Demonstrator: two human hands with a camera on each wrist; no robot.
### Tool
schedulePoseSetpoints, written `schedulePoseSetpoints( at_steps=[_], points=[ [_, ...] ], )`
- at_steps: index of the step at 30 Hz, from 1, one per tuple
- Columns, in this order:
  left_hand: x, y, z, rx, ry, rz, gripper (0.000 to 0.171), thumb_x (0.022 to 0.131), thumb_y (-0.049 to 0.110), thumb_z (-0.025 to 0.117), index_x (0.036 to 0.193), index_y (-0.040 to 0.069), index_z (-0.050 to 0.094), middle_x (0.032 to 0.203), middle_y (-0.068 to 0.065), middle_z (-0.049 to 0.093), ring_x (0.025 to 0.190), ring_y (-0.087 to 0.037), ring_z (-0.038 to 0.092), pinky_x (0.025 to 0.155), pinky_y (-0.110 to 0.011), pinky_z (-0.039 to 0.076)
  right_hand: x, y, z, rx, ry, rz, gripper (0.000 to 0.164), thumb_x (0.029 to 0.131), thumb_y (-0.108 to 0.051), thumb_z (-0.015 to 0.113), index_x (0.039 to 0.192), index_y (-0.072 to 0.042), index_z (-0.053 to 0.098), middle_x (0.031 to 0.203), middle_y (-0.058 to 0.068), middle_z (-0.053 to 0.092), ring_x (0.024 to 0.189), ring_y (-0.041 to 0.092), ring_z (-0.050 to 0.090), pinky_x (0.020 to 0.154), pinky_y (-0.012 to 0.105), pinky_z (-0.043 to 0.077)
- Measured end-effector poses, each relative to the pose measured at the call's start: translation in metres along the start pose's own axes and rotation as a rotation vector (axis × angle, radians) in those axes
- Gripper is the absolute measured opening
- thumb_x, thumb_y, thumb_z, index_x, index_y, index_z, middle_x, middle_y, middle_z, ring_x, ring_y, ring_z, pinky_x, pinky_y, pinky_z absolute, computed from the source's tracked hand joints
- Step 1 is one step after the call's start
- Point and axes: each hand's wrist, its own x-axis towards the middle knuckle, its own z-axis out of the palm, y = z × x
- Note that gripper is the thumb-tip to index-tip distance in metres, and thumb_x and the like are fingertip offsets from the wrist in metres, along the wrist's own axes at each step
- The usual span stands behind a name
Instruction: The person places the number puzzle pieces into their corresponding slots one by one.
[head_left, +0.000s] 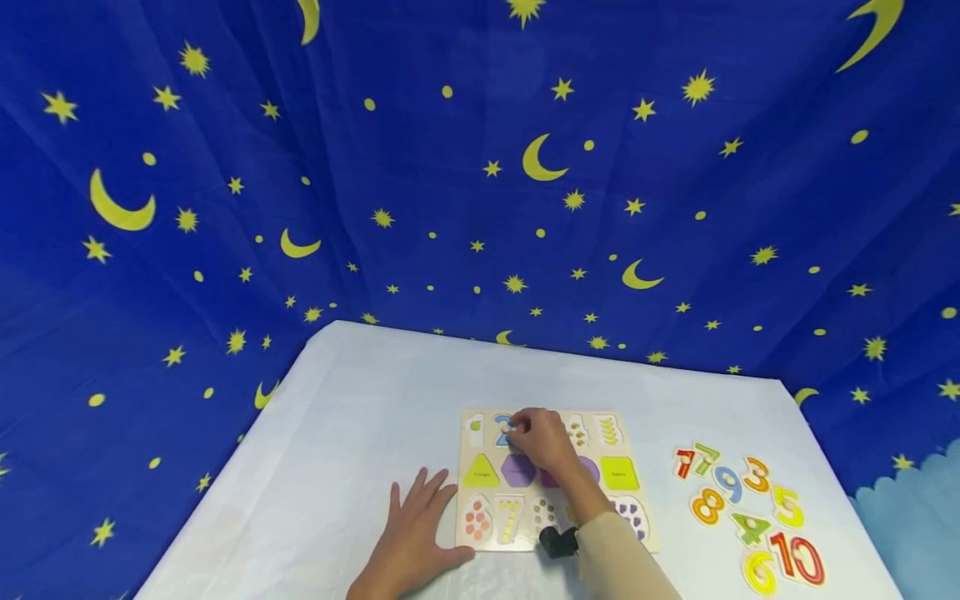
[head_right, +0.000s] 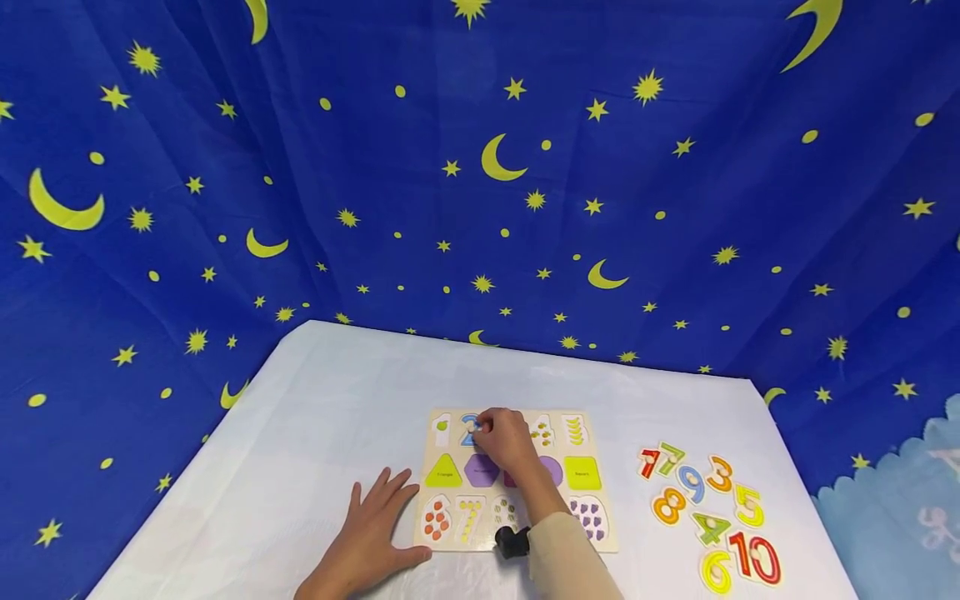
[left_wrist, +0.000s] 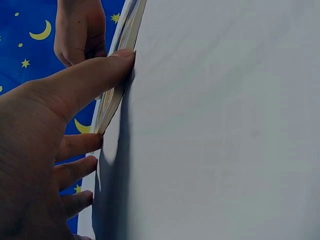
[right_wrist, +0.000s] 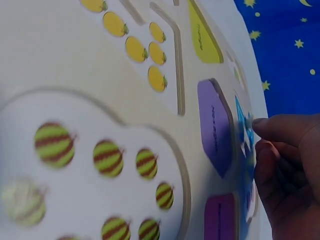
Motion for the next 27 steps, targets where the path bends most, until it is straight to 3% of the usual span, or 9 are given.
schedulePoseSetpoints(
  at_steps=[13,27],
  points=[
    [0.002,0.004,0.002,0.007,0.006,-0.011,0.089,0.067,0.067,0.072,0.134,0.011,0.054,0.147,-0.01,0.04,0.14,-0.041,0.022,0.105,-0.07,0.005,-0.014,0.014,-0.012,-0.007,0.023,-0.001,0.018,0.075,-0.019,0.078,0.09,-0.013,0.071,0.067,-0.01,0.056,0.064,0.01,0.052,0.067,0.031,0.044],
    [0.003,0.005,0.001,-0.013,-0.003,-0.021,0.09,0.065,0.065,0.075,0.133,0.01,0.054,0.146,-0.012,0.041,0.139,-0.042,0.021,0.104,-0.071,0.004,-0.03,0.022,-0.026,0.007,0.026,0.085,0.021,0.078,-0.022,0.076,0.096,-0.013,0.071,0.073,-0.009,0.058,0.072,0.011,0.054,0.074,0.032,0.046]
  ],
)
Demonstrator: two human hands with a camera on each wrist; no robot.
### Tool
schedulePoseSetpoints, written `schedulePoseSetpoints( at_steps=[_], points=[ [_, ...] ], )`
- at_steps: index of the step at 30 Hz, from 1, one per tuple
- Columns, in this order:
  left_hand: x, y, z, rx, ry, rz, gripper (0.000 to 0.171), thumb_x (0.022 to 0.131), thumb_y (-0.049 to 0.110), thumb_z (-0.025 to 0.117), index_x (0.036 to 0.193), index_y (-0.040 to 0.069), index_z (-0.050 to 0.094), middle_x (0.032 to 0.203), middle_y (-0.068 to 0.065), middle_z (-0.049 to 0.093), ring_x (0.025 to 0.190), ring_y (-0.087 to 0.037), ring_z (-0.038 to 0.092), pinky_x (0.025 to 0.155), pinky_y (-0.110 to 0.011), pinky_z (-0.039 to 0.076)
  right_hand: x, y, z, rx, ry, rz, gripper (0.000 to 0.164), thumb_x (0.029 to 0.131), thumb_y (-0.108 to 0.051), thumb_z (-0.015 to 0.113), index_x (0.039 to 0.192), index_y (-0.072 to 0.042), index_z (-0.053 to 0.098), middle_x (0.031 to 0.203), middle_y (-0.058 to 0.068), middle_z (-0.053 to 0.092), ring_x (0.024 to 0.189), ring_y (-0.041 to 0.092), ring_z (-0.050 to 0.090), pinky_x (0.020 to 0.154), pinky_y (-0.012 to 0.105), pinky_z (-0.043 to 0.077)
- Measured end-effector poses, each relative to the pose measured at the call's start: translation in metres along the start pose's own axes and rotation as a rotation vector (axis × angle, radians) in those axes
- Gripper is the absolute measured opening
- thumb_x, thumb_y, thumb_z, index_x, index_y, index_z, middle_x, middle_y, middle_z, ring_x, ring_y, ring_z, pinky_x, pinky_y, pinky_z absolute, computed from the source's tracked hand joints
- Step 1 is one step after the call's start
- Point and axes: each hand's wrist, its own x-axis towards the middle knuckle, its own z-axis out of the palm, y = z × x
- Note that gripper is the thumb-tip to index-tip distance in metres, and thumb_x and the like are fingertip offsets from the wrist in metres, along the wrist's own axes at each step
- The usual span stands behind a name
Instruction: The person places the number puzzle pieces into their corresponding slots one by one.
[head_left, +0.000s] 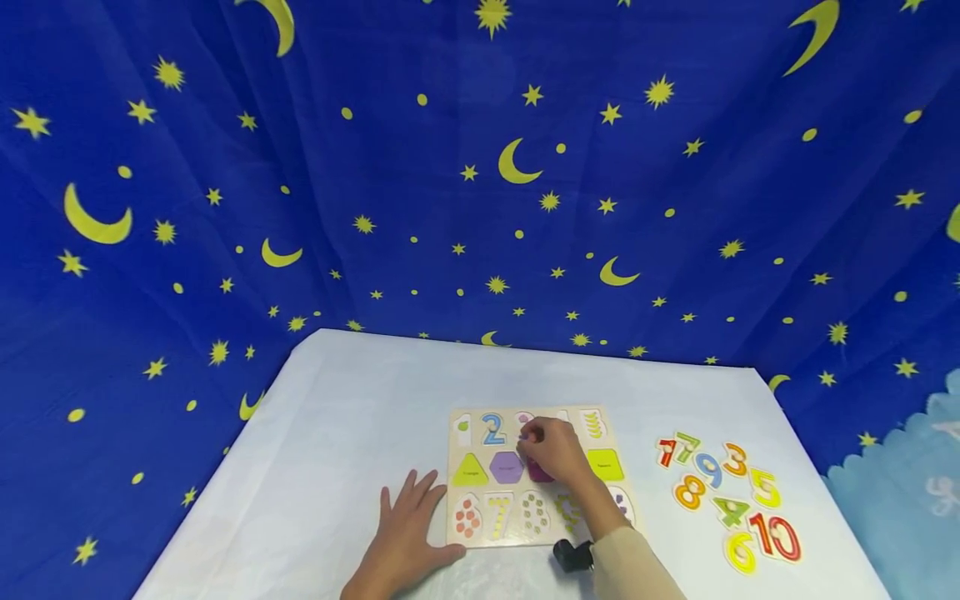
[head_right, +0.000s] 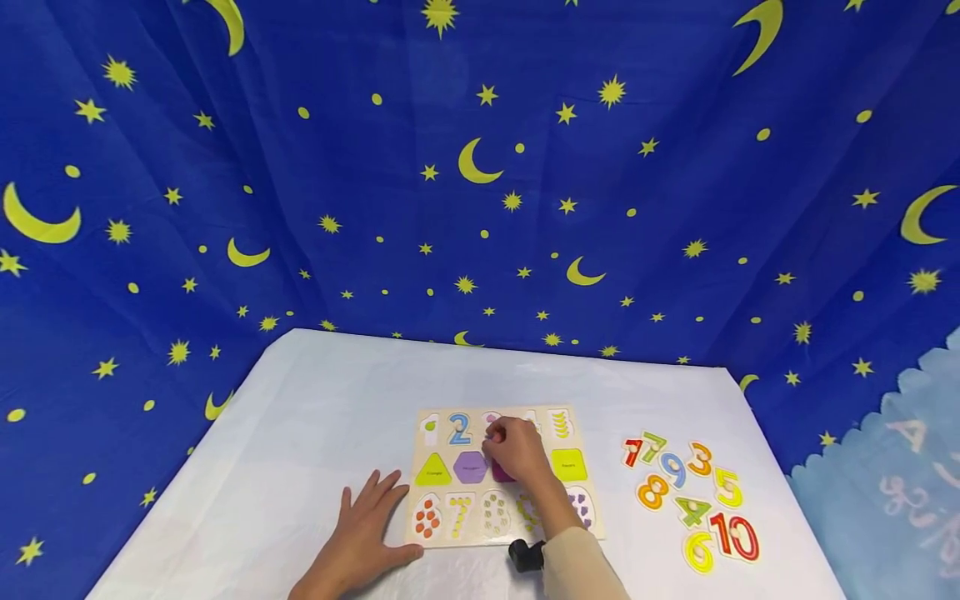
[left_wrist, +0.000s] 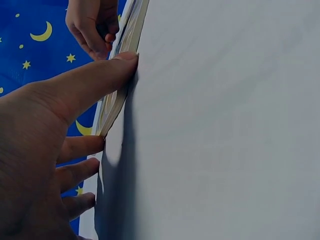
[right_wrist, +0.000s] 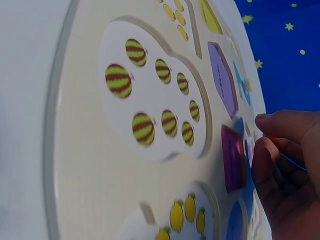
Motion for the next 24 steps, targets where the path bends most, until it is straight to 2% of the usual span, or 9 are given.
schedulePoseSetpoints(
  at_steps=[5,11,18,24],
  points=[
    [0.004,0.003,0.0,-0.014,-0.003,0.001,0.091,0.064,0.065,0.076,0.132,0.009,0.054,0.145,-0.014,0.042,0.139,-0.043,0.022,0.104,-0.072,0.004,-0.005,0.004,-0.011,0.011,0.047,0.012,0.019,0.079,-0.019,0.077,0.095,-0.011,0.071,0.073,-0.007,0.058,0.071,0.013,0.054,0.07,0.031,0.047],
    [0.001,0.0,0.001,-0.017,-0.035,-0.035,0.092,0.063,0.064,0.076,0.132,0.008,0.054,0.145,-0.014,0.042,0.139,-0.043,0.021,0.103,-0.073,0.003,-0.015,0.015,-0.014,-0.005,0.039,-0.005,0.018,0.079,-0.019,0.076,0.094,-0.011,0.071,0.074,-0.008,0.058,0.068,0.01,0.053,0.065,0.028,0.047],
    [0.005,0.001,0.005,-0.044,-0.03,-0.009,0.094,0.064,0.067,0.074,0.134,0.008,0.052,0.146,-0.015,0.04,0.139,-0.044,0.02,0.102,-0.073,0.002,-0.025,0.029,-0.023,-0.033,0.075,0.046,0.016,0.079,-0.02,0.077,0.092,-0.014,0.07,0.074,-0.009,0.058,0.069,0.01,0.054,0.065,0.029,0.046],
    [0.005,0.001,0.007,-0.032,-0.038,-0.032,0.094,0.062,0.066,0.076,0.133,0.009,0.054,0.145,-0.014,0.041,0.139,-0.044,0.021,0.102,-0.074,0.003,-0.028,0.035,-0.031,-0.011,0.081,0.017,0.017,0.079,-0.021,0.077,0.093,-0.012,0.071,0.073,-0.009,0.059,0.068,0.009,0.054,0.062,0.026,0.047]
  ],
)
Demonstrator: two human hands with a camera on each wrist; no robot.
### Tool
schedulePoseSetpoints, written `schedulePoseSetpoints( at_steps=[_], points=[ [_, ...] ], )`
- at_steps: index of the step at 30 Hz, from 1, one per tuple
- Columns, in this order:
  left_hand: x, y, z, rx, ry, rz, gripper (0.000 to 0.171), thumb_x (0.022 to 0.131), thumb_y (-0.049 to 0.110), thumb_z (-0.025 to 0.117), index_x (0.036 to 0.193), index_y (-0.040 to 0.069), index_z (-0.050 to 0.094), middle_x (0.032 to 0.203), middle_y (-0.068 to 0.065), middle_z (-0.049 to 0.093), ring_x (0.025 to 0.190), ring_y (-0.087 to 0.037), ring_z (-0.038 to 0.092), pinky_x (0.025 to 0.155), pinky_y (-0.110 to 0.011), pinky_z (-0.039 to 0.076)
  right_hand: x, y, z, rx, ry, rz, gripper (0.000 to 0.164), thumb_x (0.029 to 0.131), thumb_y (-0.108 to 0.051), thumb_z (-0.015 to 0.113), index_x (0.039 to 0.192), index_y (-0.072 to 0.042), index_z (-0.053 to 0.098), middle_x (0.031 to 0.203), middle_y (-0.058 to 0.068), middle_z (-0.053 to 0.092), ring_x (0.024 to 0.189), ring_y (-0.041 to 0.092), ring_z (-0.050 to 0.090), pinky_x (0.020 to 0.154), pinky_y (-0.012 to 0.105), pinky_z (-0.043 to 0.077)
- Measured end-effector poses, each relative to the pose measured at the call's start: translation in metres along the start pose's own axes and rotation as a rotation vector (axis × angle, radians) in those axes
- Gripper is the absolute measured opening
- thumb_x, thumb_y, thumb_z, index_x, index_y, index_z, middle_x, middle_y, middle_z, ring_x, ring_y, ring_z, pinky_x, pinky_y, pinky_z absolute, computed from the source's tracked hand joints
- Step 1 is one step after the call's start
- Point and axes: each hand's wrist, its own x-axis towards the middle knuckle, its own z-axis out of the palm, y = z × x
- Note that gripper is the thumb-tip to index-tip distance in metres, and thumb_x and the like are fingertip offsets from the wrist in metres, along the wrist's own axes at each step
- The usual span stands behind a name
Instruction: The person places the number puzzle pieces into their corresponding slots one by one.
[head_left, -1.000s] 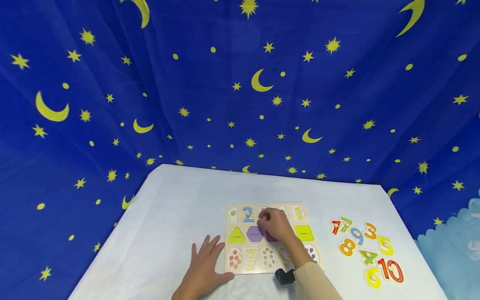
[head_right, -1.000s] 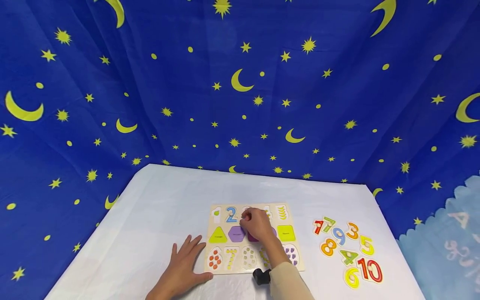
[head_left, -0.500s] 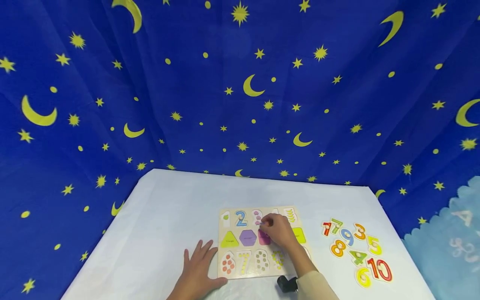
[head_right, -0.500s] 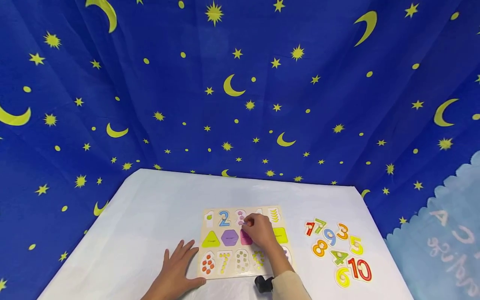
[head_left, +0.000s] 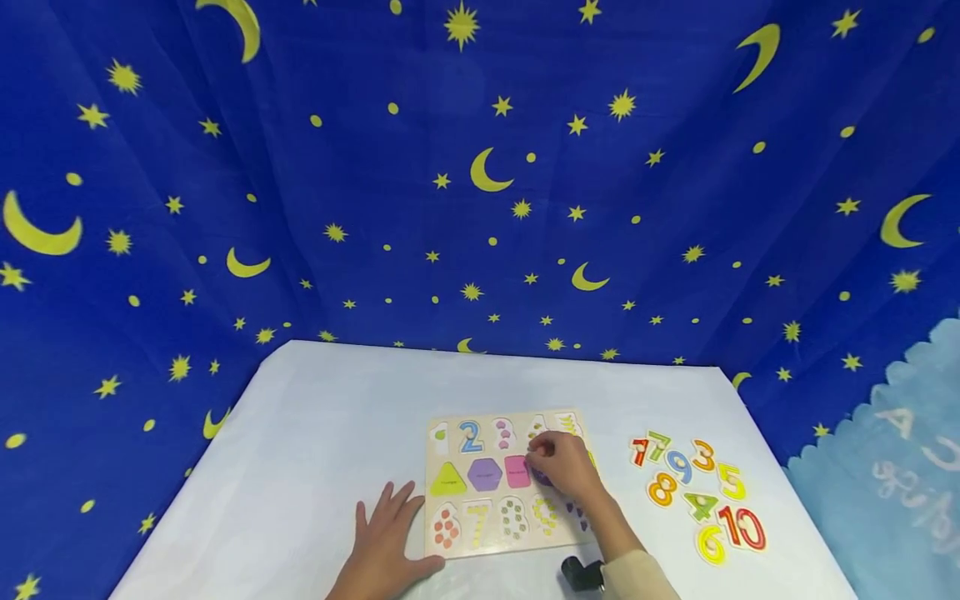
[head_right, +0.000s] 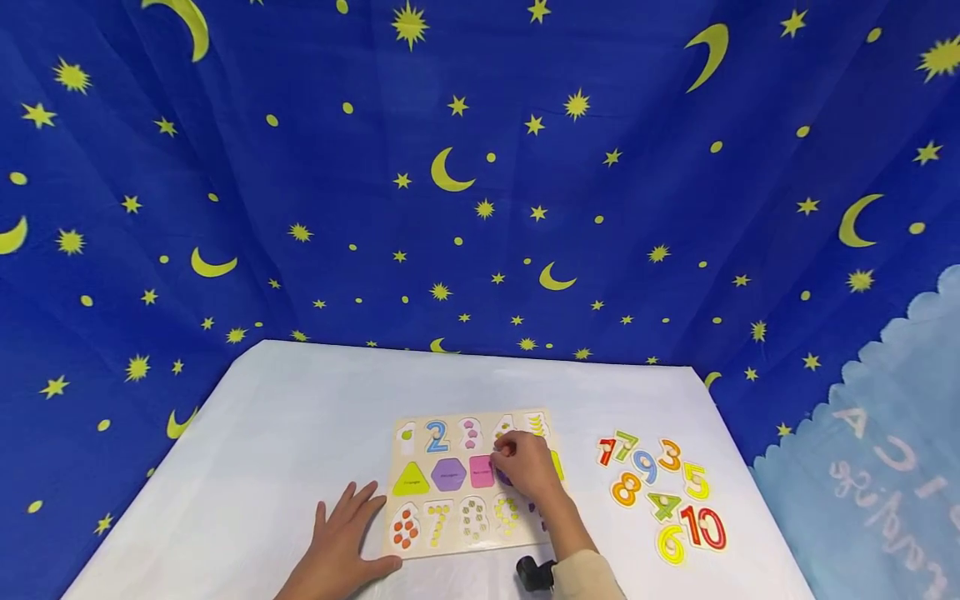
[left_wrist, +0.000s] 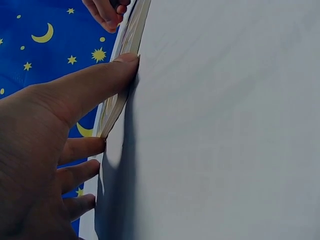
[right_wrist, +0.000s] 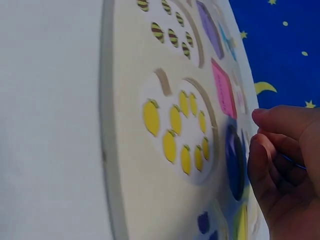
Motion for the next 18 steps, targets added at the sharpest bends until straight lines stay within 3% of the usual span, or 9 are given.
schedulePoseSetpoints(
  at_steps=[18],
  points=[
    [-0.002,-0.005,-0.001,-0.008,0.005,-0.001,0.094,0.062,0.067,0.075,0.134,0.009,0.053,0.146,-0.014,0.04,0.139,-0.044,0.02,0.102,-0.074,0.002,-0.012,0.016,-0.016,0.021,0.031,0.067,0.02,0.081,-0.022,0.077,0.097,-0.012,0.073,0.075,-0.008,0.059,0.07,0.011,0.054,0.066,0.03,0.046]
  ],
)
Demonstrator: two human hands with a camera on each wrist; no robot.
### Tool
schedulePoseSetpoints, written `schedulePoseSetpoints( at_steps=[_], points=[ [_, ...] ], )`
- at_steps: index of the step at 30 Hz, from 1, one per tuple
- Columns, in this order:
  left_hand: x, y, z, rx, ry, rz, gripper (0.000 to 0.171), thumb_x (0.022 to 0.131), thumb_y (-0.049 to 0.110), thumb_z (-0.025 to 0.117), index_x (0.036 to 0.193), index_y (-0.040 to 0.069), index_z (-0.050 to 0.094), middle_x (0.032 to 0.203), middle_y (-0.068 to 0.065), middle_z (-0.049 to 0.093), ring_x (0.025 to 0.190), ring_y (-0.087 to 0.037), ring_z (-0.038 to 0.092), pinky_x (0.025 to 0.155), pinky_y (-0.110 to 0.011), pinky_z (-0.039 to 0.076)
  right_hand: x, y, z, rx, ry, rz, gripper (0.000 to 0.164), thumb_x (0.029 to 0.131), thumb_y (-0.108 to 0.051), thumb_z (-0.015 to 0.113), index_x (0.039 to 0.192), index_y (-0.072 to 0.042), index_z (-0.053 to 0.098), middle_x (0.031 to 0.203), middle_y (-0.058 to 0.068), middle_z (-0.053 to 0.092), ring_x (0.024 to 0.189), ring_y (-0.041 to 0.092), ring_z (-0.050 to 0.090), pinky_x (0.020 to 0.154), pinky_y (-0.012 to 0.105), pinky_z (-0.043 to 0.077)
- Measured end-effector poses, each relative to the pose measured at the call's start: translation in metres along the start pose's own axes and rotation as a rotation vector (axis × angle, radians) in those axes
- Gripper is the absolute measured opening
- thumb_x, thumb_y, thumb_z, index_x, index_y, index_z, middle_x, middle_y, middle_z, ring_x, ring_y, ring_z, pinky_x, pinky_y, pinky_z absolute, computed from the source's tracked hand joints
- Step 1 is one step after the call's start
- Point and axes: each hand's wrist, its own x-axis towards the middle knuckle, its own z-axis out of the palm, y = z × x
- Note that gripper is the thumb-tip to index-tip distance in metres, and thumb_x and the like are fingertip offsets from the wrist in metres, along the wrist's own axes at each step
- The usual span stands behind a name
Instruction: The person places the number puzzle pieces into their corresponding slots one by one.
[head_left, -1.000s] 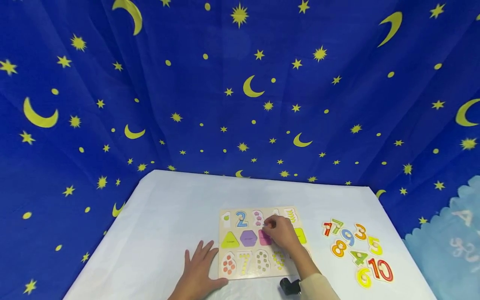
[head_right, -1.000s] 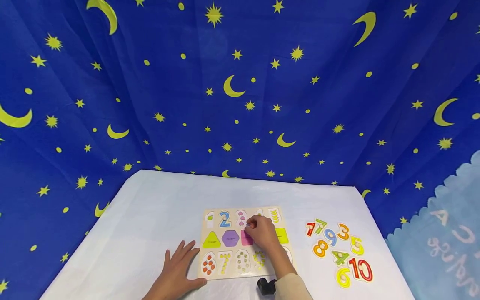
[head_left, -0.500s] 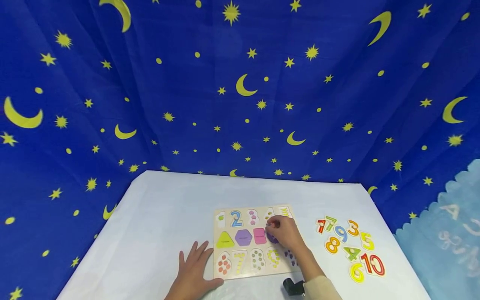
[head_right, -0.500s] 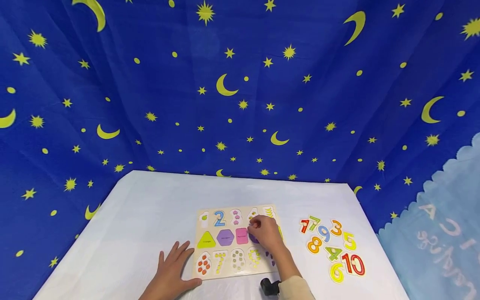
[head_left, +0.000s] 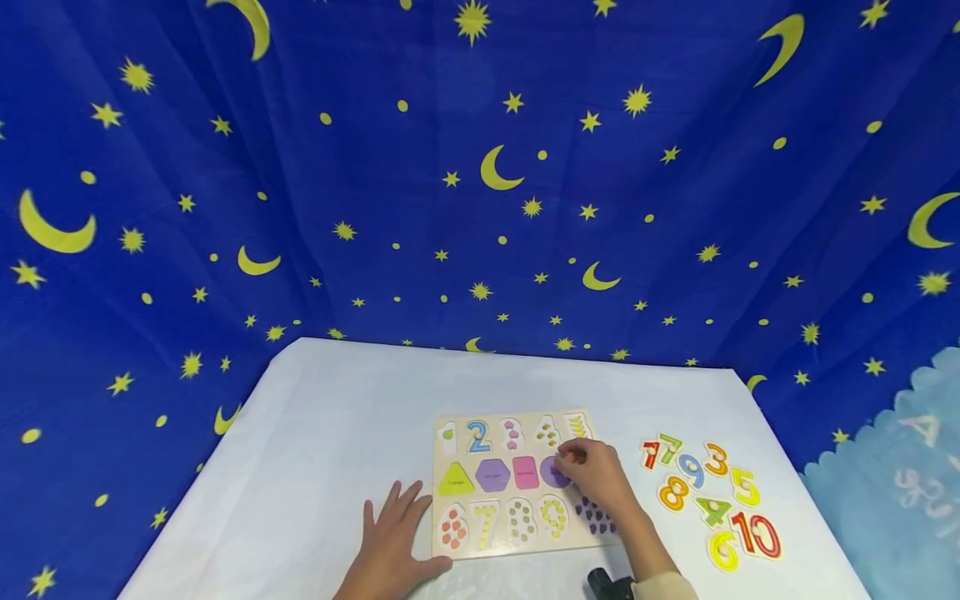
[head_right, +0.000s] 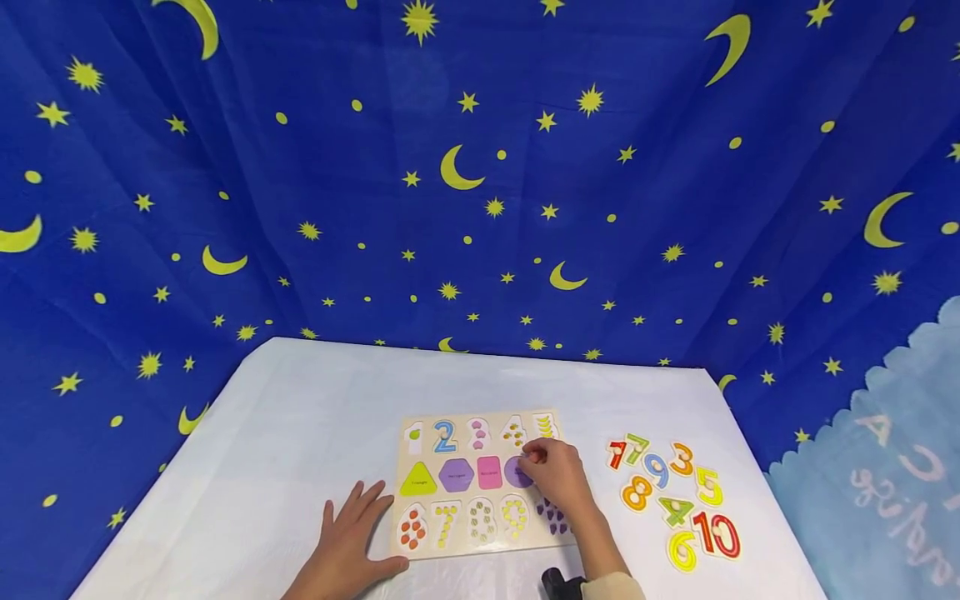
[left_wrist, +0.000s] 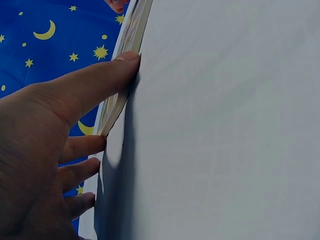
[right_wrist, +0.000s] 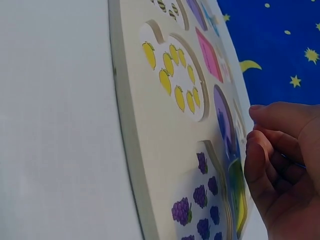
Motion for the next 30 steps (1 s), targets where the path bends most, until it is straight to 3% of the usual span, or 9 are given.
schedulePoseSetpoints(
  at_steps=[12,30],
  points=[
    [-0.002,0.0,0.0,-0.004,0.01,0.001,0.095,0.063,0.069,0.073,0.134,0.009,0.053,0.147,-0.013,0.04,0.14,-0.043,0.019,0.103,-0.072,0.001,-0.006,0.009,-0.011,-0.015,0.036,0.003,0.021,0.08,-0.02,0.078,0.098,-0.01,0.073,0.074,-0.007,0.06,0.069,0.011,0.055,0.067,0.031,0.047],
    [0.001,0.001,-0.002,-0.02,-0.02,0.028,0.092,0.063,0.066,0.075,0.132,0.009,0.053,0.146,-0.015,0.041,0.137,-0.046,0.023,0.1,-0.075,0.003,-0.015,0.037,-0.031,-0.006,0.038,0.111,0.027,0.08,-0.022,0.076,0.103,-0.009,0.073,0.077,-0.006,0.063,0.072,0.011,0.056,0.066,0.027,0.047]
  ],
)
